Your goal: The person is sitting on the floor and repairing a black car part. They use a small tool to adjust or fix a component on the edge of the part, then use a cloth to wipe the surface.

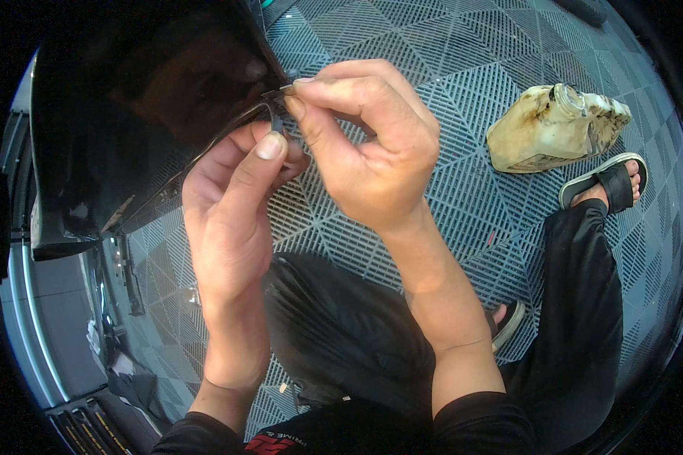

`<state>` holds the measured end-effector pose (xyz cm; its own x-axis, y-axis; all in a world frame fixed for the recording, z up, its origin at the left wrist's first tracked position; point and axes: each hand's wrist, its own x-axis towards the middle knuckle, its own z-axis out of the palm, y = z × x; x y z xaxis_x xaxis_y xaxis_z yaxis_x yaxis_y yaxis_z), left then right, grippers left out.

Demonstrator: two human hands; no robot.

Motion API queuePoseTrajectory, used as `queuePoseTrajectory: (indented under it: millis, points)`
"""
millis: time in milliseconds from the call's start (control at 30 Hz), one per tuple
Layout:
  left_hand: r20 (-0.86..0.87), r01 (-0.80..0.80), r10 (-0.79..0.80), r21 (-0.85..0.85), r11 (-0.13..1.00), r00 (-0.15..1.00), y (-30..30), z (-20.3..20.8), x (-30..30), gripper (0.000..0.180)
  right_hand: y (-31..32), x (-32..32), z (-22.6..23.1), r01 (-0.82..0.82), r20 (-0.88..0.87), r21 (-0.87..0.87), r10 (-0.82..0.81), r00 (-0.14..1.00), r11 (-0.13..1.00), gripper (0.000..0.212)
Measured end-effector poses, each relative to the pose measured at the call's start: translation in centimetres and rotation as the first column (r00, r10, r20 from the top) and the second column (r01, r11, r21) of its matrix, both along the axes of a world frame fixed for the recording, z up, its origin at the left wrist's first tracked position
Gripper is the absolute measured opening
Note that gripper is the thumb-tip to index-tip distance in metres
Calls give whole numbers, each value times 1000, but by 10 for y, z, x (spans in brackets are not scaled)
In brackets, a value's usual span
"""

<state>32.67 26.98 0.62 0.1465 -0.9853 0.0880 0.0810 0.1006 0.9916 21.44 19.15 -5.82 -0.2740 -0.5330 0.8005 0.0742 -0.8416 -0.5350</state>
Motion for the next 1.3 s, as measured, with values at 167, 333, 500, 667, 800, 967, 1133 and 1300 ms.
queuePoseTrajectory:
  millis: [167, 333, 500, 667, 800, 967, 1133, 1300]
  points:
    - [-118, 31, -28, 24, 999, 993, 0, 1, 2, 20, 0, 2, 1, 10, 10, -2, -10, 1000, 1000, 21]
    - [-115, 34, -30, 38, 999, 993, 1, 3, 3, 21, 2, -4, -5, -33, -113, -25, 30, 993, 999, 22]
    - [-118, 52, -47, 46, 998, 992, 2, 3, 6, 21, 0, 4, 1, 22, -4, -6, -22, 1000, 1000, 20]
    - [-82, 56, -52, 55, 997, 995, 2, 5, 8, 21, 0, 4, 0, 77, -30, -22, -77, 997, 997, 21]
    - [-129, 63, -56, 55, 997, 990, 3, 5, 6, 21, 3, 8, -1, 110, 0, 6, -110, 994, 994, 21]
    - [-86, 64, -58, 62, 996, 995, 3, 7, 7, 21, 5, 10, -1, 110, 26, 18, -111, 994, 994, 21]
    - [-73, 44, -40, 49, 998, 996, 3, 6, 6, 20, 9, 11, 0, 80, 37, 43, -82, 996, 996, 21]
    - [-62, 46, -41, 68, 997, 997, 4, 10, 8, 20, 9, 10, 1, 84, -3, 60, -84, 996, 995, 21]
